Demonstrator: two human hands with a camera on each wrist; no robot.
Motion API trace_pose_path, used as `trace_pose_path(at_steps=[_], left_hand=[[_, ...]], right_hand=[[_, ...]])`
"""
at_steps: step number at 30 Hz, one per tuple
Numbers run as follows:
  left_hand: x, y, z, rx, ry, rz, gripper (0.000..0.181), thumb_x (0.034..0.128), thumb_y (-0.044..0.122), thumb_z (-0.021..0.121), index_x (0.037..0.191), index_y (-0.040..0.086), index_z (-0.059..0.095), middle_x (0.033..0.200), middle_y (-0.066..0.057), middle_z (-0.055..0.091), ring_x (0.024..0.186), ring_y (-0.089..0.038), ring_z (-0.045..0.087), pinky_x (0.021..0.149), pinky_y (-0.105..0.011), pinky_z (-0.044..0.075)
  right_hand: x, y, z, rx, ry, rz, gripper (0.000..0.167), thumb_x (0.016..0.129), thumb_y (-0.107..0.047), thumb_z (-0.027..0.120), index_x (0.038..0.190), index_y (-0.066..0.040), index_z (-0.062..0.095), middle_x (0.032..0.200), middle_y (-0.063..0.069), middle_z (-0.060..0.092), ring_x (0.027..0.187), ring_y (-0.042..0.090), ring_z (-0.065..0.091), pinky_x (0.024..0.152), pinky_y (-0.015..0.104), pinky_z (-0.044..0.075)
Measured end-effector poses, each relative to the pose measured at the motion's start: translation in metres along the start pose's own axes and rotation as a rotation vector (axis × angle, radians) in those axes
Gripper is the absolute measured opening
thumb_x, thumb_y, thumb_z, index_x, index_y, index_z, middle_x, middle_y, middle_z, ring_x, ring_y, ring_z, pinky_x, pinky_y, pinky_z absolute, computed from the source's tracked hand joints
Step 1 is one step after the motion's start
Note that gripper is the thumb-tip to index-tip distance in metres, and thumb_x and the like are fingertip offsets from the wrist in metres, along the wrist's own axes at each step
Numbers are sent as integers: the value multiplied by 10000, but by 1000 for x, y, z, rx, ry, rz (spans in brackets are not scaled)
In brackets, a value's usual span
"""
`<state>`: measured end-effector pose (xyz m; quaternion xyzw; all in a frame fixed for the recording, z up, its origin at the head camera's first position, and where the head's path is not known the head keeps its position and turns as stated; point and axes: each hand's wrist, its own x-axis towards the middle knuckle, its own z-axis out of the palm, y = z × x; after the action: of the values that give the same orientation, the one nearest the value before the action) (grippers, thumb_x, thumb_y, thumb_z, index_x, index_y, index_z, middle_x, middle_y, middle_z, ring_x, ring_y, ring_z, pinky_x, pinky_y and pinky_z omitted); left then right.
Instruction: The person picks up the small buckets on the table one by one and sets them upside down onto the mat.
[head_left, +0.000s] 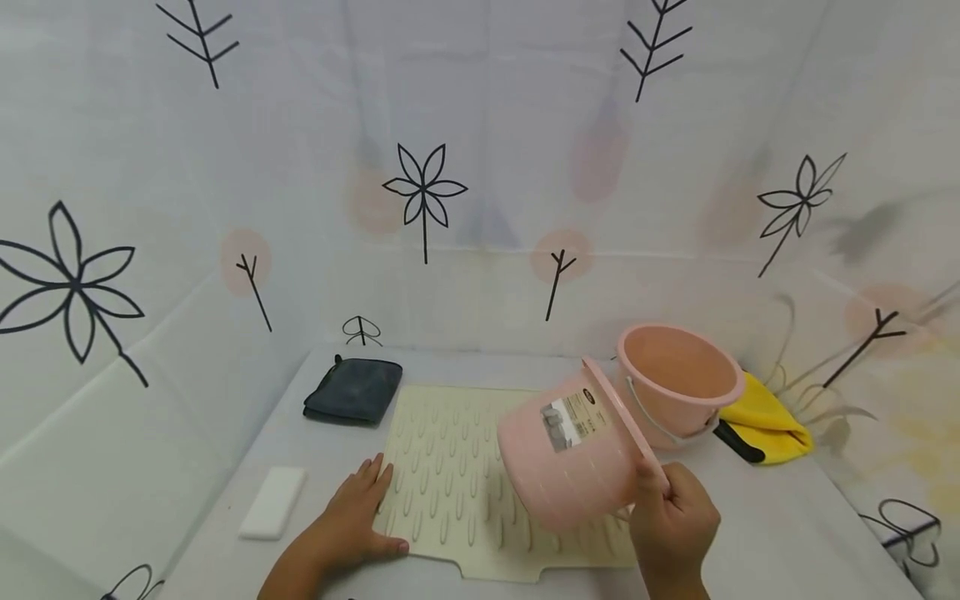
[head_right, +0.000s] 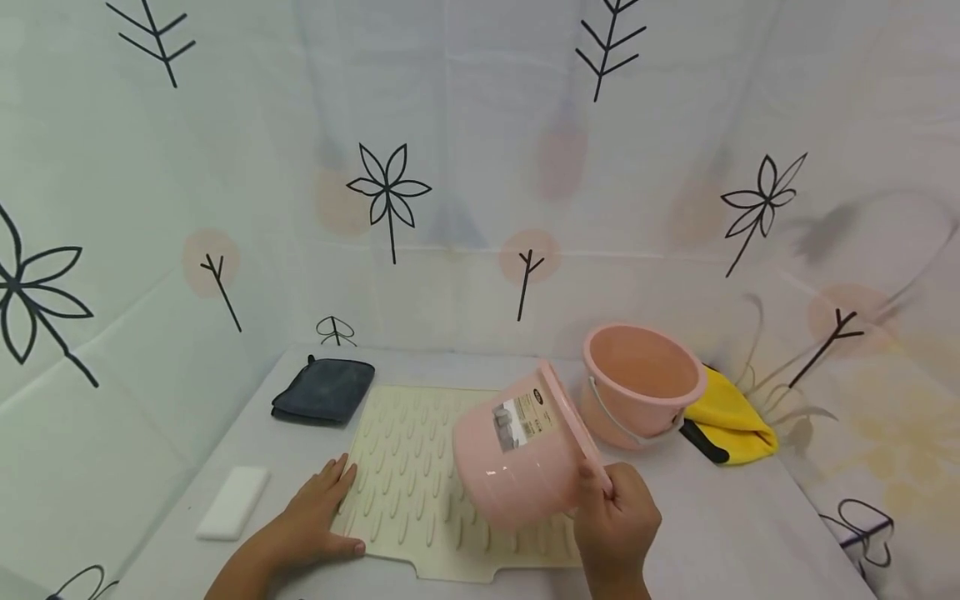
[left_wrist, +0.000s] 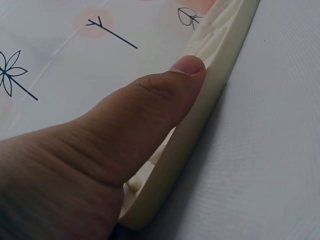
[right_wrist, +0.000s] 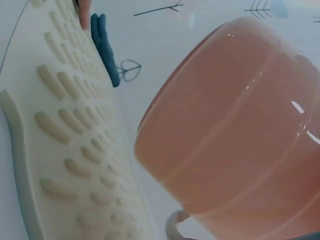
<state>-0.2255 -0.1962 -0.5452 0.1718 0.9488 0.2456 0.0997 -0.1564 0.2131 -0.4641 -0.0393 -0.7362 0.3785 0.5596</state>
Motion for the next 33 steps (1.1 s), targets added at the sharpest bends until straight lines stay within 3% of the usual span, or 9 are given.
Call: trace_pose_path(at_steps=[8, 14, 18, 25, 27, 33], left_hand=[[2, -1, 3, -2, 2, -8, 1325, 658, 754, 845, 1613, -12, 339, 1717, -255, 198, 1591, -473, 162, 1244, -673, 173], [3, -3, 7, 7, 0, -3, 1322, 661, 755, 842, 1614, -11, 339, 1716, -254, 199, 1592, -469, 163, 1250, -659, 176], [3, -1, 6, 2, -2, -9, 1316, 667, 749, 841, 1614, -14, 336, 1716, -263, 191, 1591, -477, 157, 1248, -665, 171], [0, 1, 5, 12, -5, -17, 1298, 676, 735, 841, 1611, -15, 342, 1714, -266, 194, 1587, -484, 163, 1242, -676, 177], [-1, 2, 4, 15, -4, -18, 1290, 680, 730, 843, 1609, -16, 346, 1712, -267, 198, 1586, -483, 167, 1241, -676, 180], [0, 5, -1, 5, -5, -25, 1271, 696, 712, 841, 1612, -13, 342, 1714, -261, 198, 1588, -480, 162, 1242, -677, 173]], right_hand=[[-9, -1, 14, 80, 36, 111, 544, 995, -112, 706, 544, -27, 415, 535, -62, 379, 518, -16, 312, 444, 192, 222], [-18, -3, 21, 109, 11, 216, 469, 1031, -87, 645, 605, 19, 479, 570, -86, 419, 542, 10, 350, 474, 215, 270], [-24, -8, 25, 209, -41, 351, 441, 1078, -132, 578, 678, 44, 514, 605, -71, 458, 556, 55, 406, 485, 230, 335], [-36, -16, 32, 433, -144, 506, 440, 1123, -184, 477, 763, 70, 498, 631, 7, 512, 544, 93, 512, 475, 221, 450], [-38, -18, 33, 472, -170, 524, 430, 1130, -199, 457, 803, 72, 519, 679, 30, 556, 584, 111, 565, 507, 226, 502], [-40, -24, 35, 436, -204, 460, 391, 1140, -168, 407, 888, 101, 537, 762, 30, 588, 659, 106, 609, 569, 220, 554]])
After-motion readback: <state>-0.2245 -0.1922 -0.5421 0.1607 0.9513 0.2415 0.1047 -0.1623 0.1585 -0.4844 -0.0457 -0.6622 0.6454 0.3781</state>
